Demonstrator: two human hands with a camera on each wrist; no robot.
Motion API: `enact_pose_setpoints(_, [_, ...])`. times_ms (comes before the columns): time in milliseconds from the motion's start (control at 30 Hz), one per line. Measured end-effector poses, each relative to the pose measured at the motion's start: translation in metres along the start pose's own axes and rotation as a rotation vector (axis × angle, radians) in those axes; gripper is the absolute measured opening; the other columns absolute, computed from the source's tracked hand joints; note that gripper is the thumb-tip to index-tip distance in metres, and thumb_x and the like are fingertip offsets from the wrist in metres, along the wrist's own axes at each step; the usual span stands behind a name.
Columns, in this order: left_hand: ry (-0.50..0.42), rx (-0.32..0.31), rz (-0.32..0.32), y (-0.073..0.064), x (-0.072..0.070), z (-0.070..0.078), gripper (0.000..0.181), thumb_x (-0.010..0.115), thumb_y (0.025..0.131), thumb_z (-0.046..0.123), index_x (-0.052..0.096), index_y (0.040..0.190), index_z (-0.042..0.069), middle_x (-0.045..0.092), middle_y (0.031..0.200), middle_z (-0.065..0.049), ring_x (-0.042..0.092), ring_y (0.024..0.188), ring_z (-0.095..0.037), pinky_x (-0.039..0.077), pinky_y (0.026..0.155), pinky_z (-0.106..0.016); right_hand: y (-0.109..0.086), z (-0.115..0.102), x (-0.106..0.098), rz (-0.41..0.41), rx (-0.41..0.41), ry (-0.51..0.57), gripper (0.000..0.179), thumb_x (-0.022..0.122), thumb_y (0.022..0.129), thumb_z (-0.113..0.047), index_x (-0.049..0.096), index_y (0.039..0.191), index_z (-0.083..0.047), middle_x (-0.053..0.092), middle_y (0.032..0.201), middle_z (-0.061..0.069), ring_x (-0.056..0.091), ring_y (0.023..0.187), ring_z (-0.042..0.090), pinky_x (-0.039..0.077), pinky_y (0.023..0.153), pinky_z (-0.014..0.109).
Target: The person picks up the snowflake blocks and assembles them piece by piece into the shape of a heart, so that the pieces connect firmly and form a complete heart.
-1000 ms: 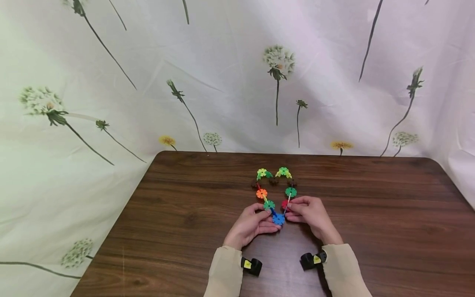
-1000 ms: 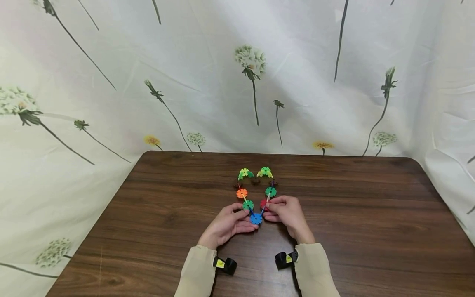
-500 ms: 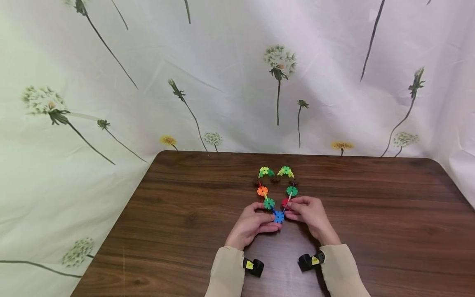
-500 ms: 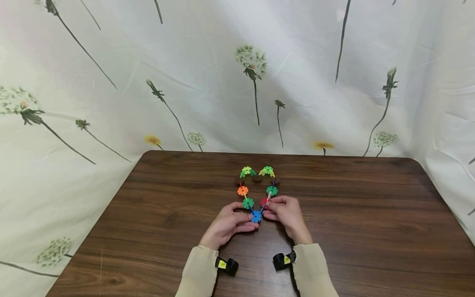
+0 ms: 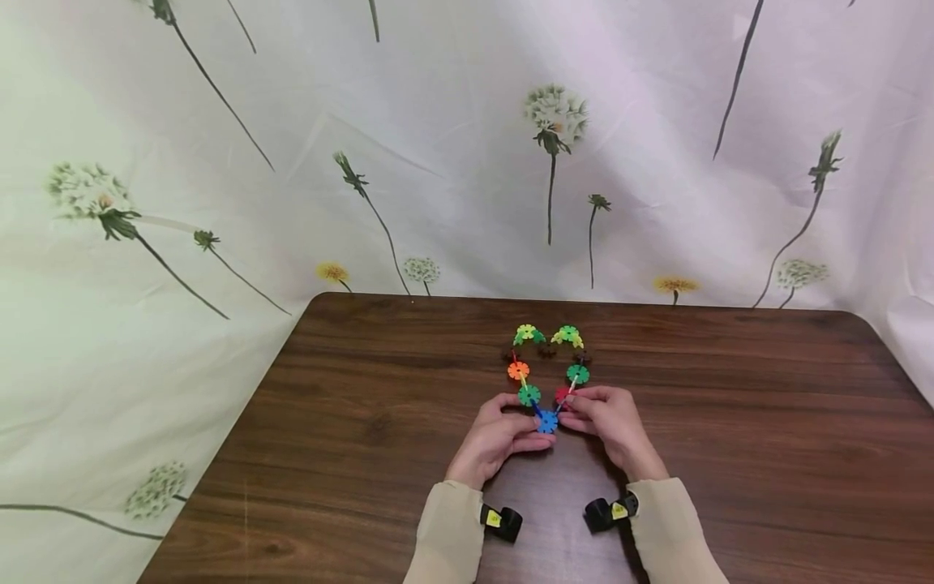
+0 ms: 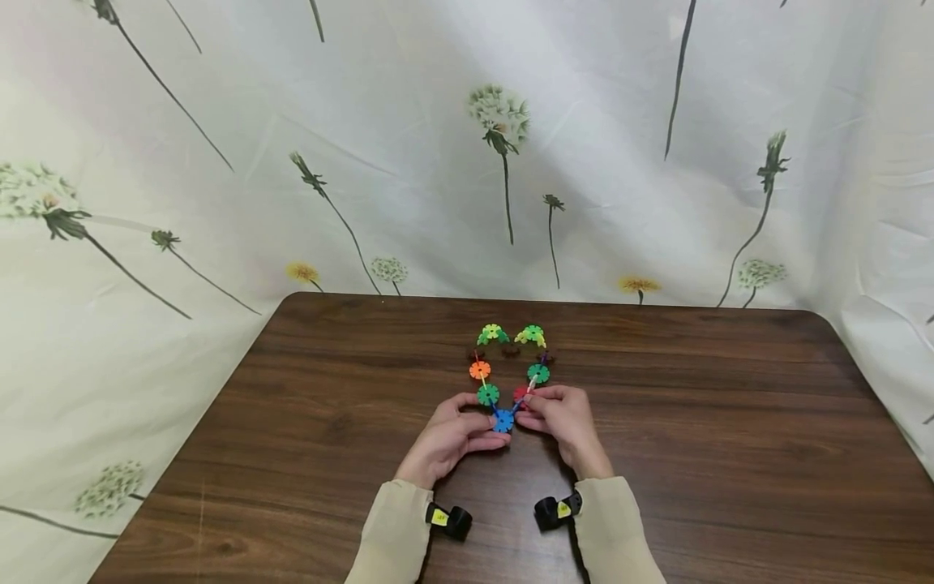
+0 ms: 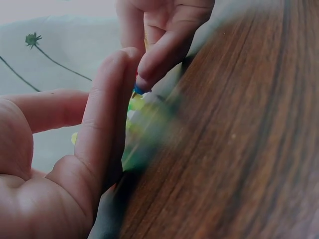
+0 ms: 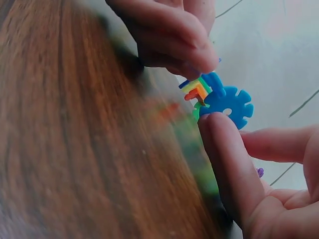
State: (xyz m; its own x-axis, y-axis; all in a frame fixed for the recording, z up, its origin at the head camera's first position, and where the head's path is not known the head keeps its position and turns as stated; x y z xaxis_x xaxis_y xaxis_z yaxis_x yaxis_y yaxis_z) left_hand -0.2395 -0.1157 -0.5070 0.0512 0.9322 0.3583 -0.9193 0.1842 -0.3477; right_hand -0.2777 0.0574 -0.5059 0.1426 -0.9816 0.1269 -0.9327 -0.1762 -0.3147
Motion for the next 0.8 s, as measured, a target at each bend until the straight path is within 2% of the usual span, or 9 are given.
enact_pose_setpoints(400, [-0.012, 0.012, 0.009, 0.0012, 0.0006, -0.0011, 0.055, 0.053, 0.087, -0.013, 0.027, 0.134, -0.006, 0.063, 0.092, -0.024, 0.073, 0.079, -0.028, 0.058, 0.078, -0.039, -0.0015, -0.0002, -0.0006, -0.002, 0.021, 0.022, 0.03, 0.056, 0.095, -0.003, 0.052, 0.117, 0.017, 0.072, 0.09, 0.009, 0.073, 0.079, 0.019, 0.058, 0.074, 0.031])
enact_pose_setpoints(800, [-0.021, 0.029, 0.026, 0.0012, 0.0001, -0.0007, 0.055, 0.051, 0.088, -0.013, 0.026, 0.137, -0.006, 0.061, 0.092, -0.023, 0.073, 0.085, -0.033, 0.057, 0.08, -0.039, -0.0021, -0.0003, 0.0001, -0.001, 0.026, 0.04, 0.031, 0.055, 0.095, -0.003, 0.05, 0.118, 0.018, 0.071, 0.087, 0.008, 0.073, 0.078, 0.018, 0.058, 0.076, 0.031])
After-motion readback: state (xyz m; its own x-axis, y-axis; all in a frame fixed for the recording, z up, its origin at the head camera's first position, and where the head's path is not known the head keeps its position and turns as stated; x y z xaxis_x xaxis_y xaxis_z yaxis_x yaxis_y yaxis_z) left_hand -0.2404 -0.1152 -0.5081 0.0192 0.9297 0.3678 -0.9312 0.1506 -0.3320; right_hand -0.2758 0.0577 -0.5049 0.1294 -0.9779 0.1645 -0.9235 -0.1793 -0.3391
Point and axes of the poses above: each hand's wrist, its own y-axis towards the middle knuckle, its own x-axis out of the palm, z = x × y, the point moved 4 cm from there along y, towards the middle knuckle
